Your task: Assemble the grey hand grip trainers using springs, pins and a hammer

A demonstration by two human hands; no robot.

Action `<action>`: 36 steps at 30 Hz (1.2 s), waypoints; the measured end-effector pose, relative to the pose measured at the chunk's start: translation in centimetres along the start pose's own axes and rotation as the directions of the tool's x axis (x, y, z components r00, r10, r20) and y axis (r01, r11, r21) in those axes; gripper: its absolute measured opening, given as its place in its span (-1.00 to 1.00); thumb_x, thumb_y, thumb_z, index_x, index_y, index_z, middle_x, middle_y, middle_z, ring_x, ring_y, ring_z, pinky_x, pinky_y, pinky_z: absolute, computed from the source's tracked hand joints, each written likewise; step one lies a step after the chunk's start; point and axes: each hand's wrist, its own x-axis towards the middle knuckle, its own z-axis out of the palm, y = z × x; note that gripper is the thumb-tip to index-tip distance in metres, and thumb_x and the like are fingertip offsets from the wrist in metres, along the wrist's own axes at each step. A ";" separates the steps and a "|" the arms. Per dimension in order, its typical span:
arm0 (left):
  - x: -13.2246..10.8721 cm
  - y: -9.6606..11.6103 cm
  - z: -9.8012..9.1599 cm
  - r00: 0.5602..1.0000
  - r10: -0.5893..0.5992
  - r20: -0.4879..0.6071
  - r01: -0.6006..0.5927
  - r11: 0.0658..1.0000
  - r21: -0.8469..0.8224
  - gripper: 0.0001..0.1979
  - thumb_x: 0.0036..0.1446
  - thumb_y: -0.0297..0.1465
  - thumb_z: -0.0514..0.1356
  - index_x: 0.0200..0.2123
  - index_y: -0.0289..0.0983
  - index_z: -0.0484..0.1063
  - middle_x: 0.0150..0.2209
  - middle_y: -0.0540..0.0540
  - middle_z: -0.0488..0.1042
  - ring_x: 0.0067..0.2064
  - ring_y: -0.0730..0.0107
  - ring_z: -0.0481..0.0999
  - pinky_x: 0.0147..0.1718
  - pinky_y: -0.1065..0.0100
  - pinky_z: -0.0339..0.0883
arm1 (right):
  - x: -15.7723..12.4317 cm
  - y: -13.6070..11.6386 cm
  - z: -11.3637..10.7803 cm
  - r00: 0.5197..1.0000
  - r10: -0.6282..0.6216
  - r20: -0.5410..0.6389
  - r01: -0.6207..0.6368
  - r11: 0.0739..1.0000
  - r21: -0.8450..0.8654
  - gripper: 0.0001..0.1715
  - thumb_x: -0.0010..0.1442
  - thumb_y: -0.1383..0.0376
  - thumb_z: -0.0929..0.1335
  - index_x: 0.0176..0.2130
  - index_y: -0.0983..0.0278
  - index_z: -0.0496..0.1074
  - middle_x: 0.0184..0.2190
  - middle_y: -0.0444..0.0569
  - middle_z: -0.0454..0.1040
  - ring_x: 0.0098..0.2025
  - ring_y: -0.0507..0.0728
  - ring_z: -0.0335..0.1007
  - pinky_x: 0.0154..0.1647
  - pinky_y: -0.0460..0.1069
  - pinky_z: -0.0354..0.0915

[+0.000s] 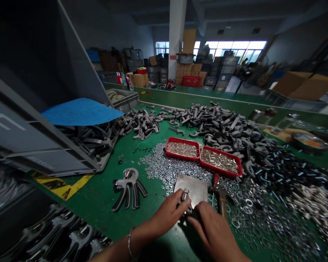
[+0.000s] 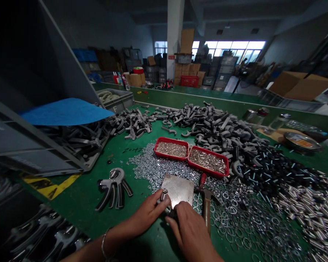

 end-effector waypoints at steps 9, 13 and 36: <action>3.4 -0.7 2.8 0.983 0.103 -0.150 -0.104 0.995 0.003 -0.78 0.39 -0.25 -0.05 -0.15 -0.23 0.30 -0.18 -0.12 0.37 -0.08 0.25 0.38 0.00 0.20 0.29 | 2.3 0.8 -2.2 0.998 0.028 -0.050 -0.026 0.999 0.048 -0.40 0.10 -0.25 0.34 -0.39 0.22 0.37 -0.42 -0.06 0.40 -0.40 0.09 0.31 -0.43 -0.07 0.21; 4.4 -0.9 3.6 0.971 0.165 -0.171 -0.163 0.986 0.027 -0.78 0.39 -0.26 -0.05 -0.12 -0.24 0.29 -0.14 -0.15 0.37 -0.05 0.24 0.37 0.04 0.18 0.27 | 2.6 1.8 -2.6 0.962 0.217 0.166 -0.246 0.952 0.181 -0.31 0.25 -0.28 0.09 -0.39 0.21 0.31 -0.61 -0.19 0.27 -0.66 0.01 0.09 -0.60 -0.07 0.14; 4.0 -0.1 3.8 0.980 0.200 0.000 -0.198 0.968 0.152 -0.82 0.38 -0.32 -0.07 -0.18 -0.25 0.26 -0.17 -0.15 0.34 -0.08 0.24 0.36 0.00 0.17 0.28 | 1.2 2.0 -2.3 0.969 0.156 0.191 -0.209 0.931 0.300 -0.40 0.35 -0.15 0.07 -0.27 0.23 0.34 -0.59 -0.21 0.22 -0.64 -0.01 0.02 -0.65 -0.11 0.08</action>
